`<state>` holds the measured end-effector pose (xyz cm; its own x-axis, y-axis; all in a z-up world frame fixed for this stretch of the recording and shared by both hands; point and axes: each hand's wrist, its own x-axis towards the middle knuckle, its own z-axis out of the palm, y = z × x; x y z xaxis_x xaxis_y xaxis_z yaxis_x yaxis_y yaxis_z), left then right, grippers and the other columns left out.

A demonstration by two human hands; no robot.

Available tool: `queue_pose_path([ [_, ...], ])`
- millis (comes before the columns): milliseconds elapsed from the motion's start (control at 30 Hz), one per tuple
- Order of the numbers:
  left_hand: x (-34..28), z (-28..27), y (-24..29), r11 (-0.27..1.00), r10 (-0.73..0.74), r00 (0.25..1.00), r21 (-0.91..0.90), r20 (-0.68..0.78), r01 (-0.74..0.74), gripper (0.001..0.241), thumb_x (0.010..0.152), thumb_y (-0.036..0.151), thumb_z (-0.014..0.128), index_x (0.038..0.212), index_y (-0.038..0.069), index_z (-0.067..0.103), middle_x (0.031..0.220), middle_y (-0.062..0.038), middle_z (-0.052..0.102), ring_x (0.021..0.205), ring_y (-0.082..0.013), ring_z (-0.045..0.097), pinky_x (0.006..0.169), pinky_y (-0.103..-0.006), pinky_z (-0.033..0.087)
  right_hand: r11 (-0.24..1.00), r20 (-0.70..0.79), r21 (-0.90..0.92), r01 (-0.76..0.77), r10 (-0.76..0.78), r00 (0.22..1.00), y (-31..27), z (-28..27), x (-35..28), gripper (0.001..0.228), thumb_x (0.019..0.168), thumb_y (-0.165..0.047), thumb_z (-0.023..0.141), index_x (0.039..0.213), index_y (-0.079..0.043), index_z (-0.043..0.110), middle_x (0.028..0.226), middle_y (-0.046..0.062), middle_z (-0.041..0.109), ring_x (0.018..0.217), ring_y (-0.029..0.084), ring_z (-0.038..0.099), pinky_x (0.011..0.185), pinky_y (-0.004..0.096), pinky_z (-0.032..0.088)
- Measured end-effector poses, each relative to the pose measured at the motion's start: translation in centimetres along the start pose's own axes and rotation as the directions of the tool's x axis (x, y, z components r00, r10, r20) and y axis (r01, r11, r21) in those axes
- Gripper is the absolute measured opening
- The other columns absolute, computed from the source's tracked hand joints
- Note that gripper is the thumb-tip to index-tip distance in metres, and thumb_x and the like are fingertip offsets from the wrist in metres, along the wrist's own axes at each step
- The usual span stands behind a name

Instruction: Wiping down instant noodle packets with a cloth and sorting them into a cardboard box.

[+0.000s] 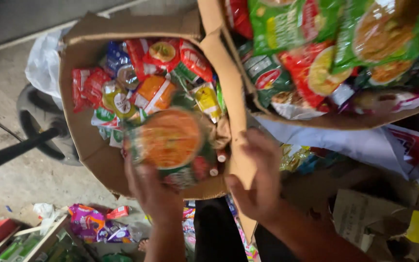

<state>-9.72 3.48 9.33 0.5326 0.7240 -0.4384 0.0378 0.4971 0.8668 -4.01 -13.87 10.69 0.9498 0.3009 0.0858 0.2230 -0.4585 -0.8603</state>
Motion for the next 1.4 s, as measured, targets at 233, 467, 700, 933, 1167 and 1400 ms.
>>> queue_pose_path([
  [233, -3.0, 18.3, -2.2, 0.767, 0.061, 0.492, 0.274, 0.868, -0.58, 0.064, 0.1, 0.036, 0.077, 0.15, 0.012, 0.044, 0.148, -0.007, 0.058, 0.13, -0.0319, 0.063, 0.109, -0.0425, 0.052, 0.951, -0.386, 0.307, 0.024, 0.102, 0.917, 3.7, -13.0, 5.8, 0.07, 0.109, -0.036, 0.063, 0.161, -0.004, 0.028, 0.155, 0.012, 0.041, 0.137, 0.021, 0.044, 0.12, 0.035, 0.034],
  [467, -4.8, 24.9, -11.6, 0.018, 0.088, 0.448, 0.448, 0.89, -0.894, 0.063, 0.104, 0.037, 0.07, 0.161, 0.044, 0.042, 0.173, -0.006, 0.008, 0.159, -0.0415, 0.01, 0.12, -0.0784, 0.024, 0.926, -0.377, -0.23, -0.3, 0.2, 0.905, 13.5, -18.0, 5.0, 0.067, 0.09, -0.007, 0.054, 0.155, -0.011, 0.041, 0.167, 0.026, 0.011, 0.153, 0.034, 0.042, 0.093, 0.039, 0.049],
  [700, -4.9, 24.6, -14.5, -0.098, 0.139, 0.464, 0.478, 0.875, -0.873, 0.065, 0.106, 0.039, 0.067, 0.164, 0.045, 0.038, 0.177, -0.001, 0.008, 0.163, -0.0354, 0.01, 0.119, -0.0904, 0.018, 0.784, -0.151, -0.616, -0.076, -0.023, 0.988, 17.5, -16.5, 2.9, 0.074, 0.102, -0.011, 0.075, 0.165, -0.021, 0.038, 0.173, 0.024, 0.012, 0.158, 0.049, 0.015, 0.132, 0.059, 0.019],
  [933, -5.2, 23.7, -9.8, 0.053, 0.018, 0.48, 0.478, 0.877, -0.877, 0.06, 0.096, 0.038, 0.068, 0.153, 0.036, 0.051, 0.169, -0.005, 0.024, 0.158, -0.0393, 0.024, 0.113, -0.0892, 0.023, 0.766, -0.114, -0.641, -0.038, -0.046, 0.992, 15.2, -16.7, 1.8, 0.074, 0.108, -0.026, 0.073, 0.167, -0.017, 0.029, 0.174, 0.021, 0.003, 0.16, 0.043, 0.009, 0.131, 0.055, 0.017],
  [1167, -2.4, 9.3, -4.4, 0.604, 0.371, 0.629, 0.337, 0.683, -0.722, 0.023, 0.093, -0.001, 0.062, 0.113, 0.009, 0.062, 0.127, -0.015, 0.067, 0.122, -0.0318, 0.066, 0.103, -0.0429, 0.055, 0.922, -0.055, -0.373, 0.107, -0.137, 0.989, 1.5, -10.5, -0.8, 0.061, 0.098, -0.035, 0.063, 0.144, -0.002, 0.041, 0.147, 0.018, 0.043, 0.141, 0.037, 0.039, 0.128, 0.059, 0.029],
  [1400, 9.1, -17.2, -13.7, 0.55, 0.187, 0.976, 0.812, 0.107, -0.195, 0.039, 0.098, 0.01, 0.067, 0.135, -0.002, 0.06, 0.133, -0.023, 0.058, 0.117, -0.0416, 0.06, 0.101, -0.0462, 0.048, 0.974, 0.155, 0.028, -0.227, 0.22, 0.963, 0.6, 15.0, -3.9, 0.054, 0.096, -0.024, 0.072, 0.145, -0.009, 0.059, 0.151, 0.02, 0.052, 0.147, 0.039, 0.047, 0.126, 0.049, 0.035],
])
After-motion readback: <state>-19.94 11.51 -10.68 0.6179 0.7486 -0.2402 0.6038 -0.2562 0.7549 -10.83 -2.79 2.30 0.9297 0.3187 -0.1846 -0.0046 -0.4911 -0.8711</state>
